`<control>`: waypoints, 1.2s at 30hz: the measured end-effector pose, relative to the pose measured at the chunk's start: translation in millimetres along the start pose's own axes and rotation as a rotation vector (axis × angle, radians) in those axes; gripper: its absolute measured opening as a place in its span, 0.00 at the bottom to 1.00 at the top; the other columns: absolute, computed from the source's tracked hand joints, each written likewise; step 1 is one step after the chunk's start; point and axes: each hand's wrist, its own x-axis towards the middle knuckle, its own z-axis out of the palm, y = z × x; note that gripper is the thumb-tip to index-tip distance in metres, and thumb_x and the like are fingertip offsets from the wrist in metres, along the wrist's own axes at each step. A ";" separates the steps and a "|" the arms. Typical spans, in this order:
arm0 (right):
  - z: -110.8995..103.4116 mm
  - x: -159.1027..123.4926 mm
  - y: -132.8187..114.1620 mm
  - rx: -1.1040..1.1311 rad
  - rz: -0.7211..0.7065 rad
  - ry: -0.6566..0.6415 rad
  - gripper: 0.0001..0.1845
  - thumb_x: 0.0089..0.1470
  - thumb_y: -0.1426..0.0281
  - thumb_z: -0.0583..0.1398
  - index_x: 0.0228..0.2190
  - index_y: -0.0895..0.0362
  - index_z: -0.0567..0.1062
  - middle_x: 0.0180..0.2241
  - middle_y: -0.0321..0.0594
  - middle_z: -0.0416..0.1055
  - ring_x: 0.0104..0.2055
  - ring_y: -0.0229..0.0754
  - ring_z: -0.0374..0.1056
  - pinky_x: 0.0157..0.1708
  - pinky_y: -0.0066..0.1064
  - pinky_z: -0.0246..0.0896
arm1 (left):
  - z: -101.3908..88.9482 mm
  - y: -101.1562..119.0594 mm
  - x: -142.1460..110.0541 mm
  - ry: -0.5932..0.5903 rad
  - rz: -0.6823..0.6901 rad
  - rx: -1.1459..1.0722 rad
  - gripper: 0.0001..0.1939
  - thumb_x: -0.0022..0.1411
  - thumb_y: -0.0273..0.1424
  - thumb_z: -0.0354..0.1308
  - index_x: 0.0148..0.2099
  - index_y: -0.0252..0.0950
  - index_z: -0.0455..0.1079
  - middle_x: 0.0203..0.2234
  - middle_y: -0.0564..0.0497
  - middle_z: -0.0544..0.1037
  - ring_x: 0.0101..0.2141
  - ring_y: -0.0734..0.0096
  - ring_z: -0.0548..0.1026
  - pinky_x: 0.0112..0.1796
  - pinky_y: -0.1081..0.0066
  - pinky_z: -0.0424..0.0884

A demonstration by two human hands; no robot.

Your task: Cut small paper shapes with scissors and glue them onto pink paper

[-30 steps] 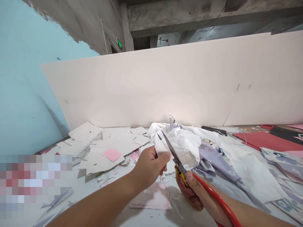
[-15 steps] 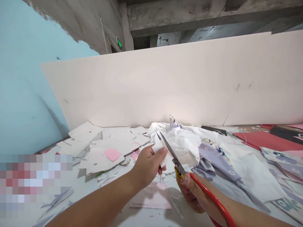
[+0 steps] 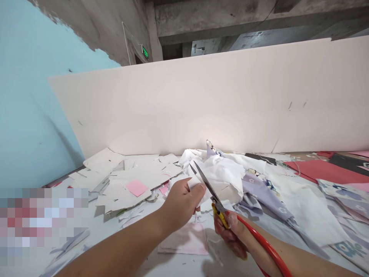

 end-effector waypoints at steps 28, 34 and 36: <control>-3.2 0.6 -12.3 -0.007 0.125 0.002 0.31 0.46 0.39 0.42 0.18 0.54 0.58 0.11 0.24 0.46 0.12 0.30 0.44 0.14 0.25 0.40 | 0.9 -3.0 0.4 -0.036 0.005 0.016 0.16 0.54 0.32 0.47 0.16 0.36 0.52 0.11 0.59 0.54 0.15 0.80 0.54 0.18 0.78 0.55; -9.8 6.2 -12.4 0.149 0.045 0.161 0.26 0.49 0.46 0.50 0.18 0.56 0.60 0.14 0.28 0.56 0.16 0.32 0.56 0.18 0.26 0.53 | 0.4 -5.2 0.4 -0.124 -0.008 -0.006 0.15 0.55 0.34 0.47 0.19 0.37 0.53 0.12 0.59 0.55 0.16 0.80 0.55 0.18 0.77 0.54; -12.6 9.6 -11.3 0.295 -0.062 0.177 0.21 0.46 0.53 0.58 0.19 0.56 0.61 0.19 0.31 0.61 0.23 0.35 0.63 0.26 0.28 0.59 | 1.2 -5.3 0.0 -0.234 -0.029 0.018 0.13 0.56 0.36 0.48 0.21 0.36 0.57 0.13 0.58 0.58 0.17 0.79 0.57 0.19 0.77 0.55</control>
